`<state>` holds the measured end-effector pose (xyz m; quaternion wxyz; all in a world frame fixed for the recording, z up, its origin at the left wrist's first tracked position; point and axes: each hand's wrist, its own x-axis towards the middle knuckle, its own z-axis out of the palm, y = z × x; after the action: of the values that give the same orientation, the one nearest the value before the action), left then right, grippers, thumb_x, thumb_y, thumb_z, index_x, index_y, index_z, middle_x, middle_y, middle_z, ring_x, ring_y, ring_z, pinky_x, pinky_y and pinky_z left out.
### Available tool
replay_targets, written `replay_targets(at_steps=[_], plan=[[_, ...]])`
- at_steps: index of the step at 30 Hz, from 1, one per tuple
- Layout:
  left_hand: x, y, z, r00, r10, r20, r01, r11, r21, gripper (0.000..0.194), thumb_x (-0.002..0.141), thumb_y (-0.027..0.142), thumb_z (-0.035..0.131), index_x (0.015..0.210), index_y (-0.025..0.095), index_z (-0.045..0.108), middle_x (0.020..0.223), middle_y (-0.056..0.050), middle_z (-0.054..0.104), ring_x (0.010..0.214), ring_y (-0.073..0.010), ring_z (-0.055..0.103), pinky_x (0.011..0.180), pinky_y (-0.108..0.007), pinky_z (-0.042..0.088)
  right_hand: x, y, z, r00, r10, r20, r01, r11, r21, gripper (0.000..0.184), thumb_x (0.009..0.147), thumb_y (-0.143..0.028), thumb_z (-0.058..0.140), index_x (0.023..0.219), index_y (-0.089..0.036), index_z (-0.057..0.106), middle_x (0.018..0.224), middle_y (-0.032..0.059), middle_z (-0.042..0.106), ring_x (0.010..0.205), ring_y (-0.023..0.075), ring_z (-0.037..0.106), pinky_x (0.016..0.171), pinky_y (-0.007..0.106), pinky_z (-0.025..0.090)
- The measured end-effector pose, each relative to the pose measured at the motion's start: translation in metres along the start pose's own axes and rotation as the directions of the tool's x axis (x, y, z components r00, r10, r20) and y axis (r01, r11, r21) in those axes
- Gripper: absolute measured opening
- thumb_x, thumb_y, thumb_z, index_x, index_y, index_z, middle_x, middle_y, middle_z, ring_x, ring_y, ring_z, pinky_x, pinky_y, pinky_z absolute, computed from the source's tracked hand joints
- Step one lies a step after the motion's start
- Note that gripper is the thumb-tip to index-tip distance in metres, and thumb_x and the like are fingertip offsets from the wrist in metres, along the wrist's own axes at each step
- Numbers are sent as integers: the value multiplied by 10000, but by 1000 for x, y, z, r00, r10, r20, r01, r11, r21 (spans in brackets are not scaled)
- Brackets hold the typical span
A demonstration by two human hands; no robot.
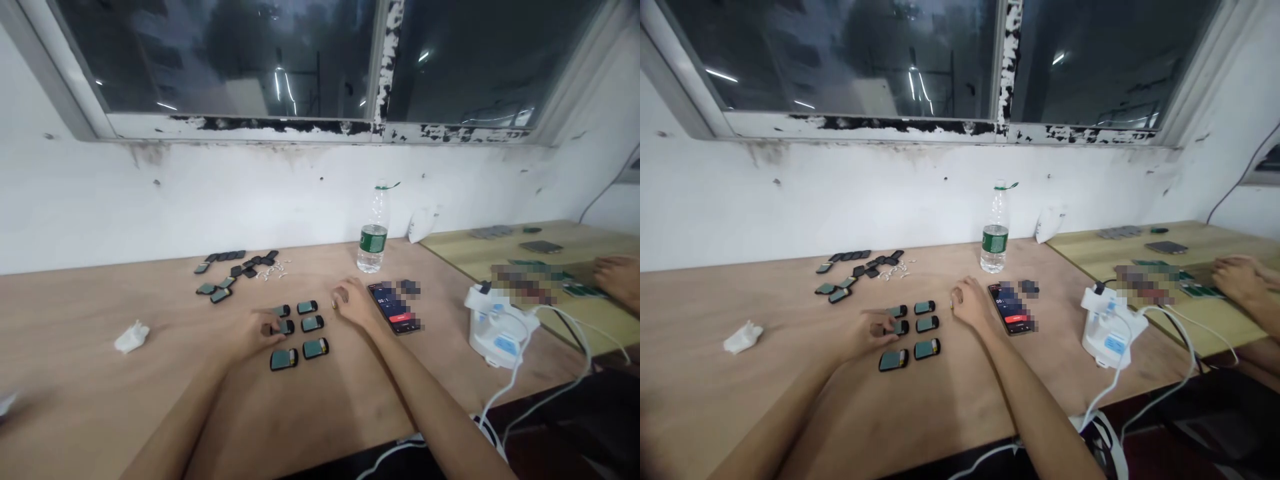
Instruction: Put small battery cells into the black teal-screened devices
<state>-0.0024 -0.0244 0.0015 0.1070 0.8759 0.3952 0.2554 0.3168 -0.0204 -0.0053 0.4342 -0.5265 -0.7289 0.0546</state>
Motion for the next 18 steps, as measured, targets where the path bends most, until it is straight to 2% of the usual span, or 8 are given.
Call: replay_targets(at_steps=[4, 9, 12, 15, 18], plan=[[0, -3, 0, 1000, 13, -23, -13, 1000, 9, 181, 767, 360, 813, 727, 217, 710, 910, -42, 801, 791, -226, 751, 676, -301, 577, 5, 6, -13, 991, 46, -126, -35, 995, 92, 173, 814, -106, 568, 894, -195, 694, 928, 63, 640, 872, 230, 587, 897, 385, 508], [2, 2, -6, 998, 32, -52, -32, 999, -11, 223, 755, 429, 833, 720, 233, 730, 930, -42, 795, 820, -235, 758, 712, -318, 604, 7, 10, -18, 988, 70, -139, -51, 989, 136, 146, 808, -149, 548, 851, -196, 679, 883, 50, 648, 785, 197, 570, 810, 346, 510], [4, 14, -13, 995, 45, -92, -48, 998, -32, 224, 807, 465, 803, 786, 246, 760, 952, -39, 782, 818, -226, 747, 726, -318, 606, 7, 9, -20, 984, 83, -159, -56, 984, 167, 154, 800, -157, 542, 849, -195, 683, 871, 50, 651, 759, 191, 571, 776, 344, 506], [4, 31, -13, 996, 66, -61, -71, 994, -88, 226, 880, 466, 754, 837, 246, 779, 951, -37, 766, 874, -219, 734, 792, -314, 598, 7, 3, -24, 992, 33, -118, -6, 976, 218, 156, 814, -154, 547, 863, -187, 691, 861, 44, 649, 765, 189, 578, 774, 338, 501], [3, 51, -2, 990, 137, 27, -133, 983, -126, 188, 933, 436, 710, 900, 270, 790, 1023, -35, 753, 937, -202, 721, 834, -299, 581, 5, -5, -25, 999, -32, -44, 42, 965, 257, 173, 835, -132, 551, 889, -187, 705, 864, 35, 645, 792, 183, 599, 786, 320, 497]])
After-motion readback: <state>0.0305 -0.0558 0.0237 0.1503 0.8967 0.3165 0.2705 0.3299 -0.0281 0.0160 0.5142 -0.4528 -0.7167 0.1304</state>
